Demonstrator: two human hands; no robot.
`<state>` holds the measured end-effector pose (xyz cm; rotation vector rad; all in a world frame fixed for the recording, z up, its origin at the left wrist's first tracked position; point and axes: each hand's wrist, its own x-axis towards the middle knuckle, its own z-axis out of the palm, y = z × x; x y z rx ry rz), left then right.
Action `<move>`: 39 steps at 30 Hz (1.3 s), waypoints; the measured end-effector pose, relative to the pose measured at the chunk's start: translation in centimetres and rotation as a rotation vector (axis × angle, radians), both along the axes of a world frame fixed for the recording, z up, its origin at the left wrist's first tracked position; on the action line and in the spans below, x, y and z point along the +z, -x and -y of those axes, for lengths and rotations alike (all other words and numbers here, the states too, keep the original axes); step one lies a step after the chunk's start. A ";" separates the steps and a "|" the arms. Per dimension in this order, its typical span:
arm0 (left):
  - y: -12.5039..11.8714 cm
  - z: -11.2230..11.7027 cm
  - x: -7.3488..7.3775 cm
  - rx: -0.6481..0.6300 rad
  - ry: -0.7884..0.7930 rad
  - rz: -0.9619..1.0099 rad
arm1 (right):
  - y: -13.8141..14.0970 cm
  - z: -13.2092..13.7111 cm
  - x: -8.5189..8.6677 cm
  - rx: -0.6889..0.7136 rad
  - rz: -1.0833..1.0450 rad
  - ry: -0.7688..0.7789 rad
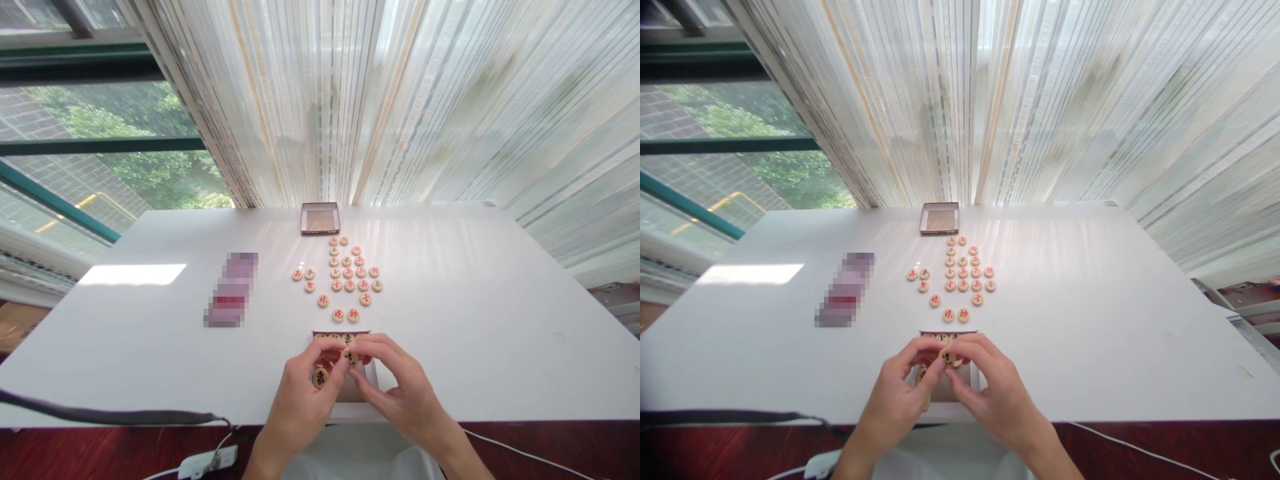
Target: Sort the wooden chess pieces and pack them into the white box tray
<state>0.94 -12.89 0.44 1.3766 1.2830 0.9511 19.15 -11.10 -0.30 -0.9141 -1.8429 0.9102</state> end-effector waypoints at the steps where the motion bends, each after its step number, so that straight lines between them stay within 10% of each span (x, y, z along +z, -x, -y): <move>1: 0.0 0.0 0.0 -0.004 0.016 0.024 | 0.1 0.1 -0.1 0.005 -0.001 -0.004; 39: 2.2 0.2 -1.0 0.156 -0.028 0.164 | -0.9 -0.2 -0.4 -0.129 -0.020 0.025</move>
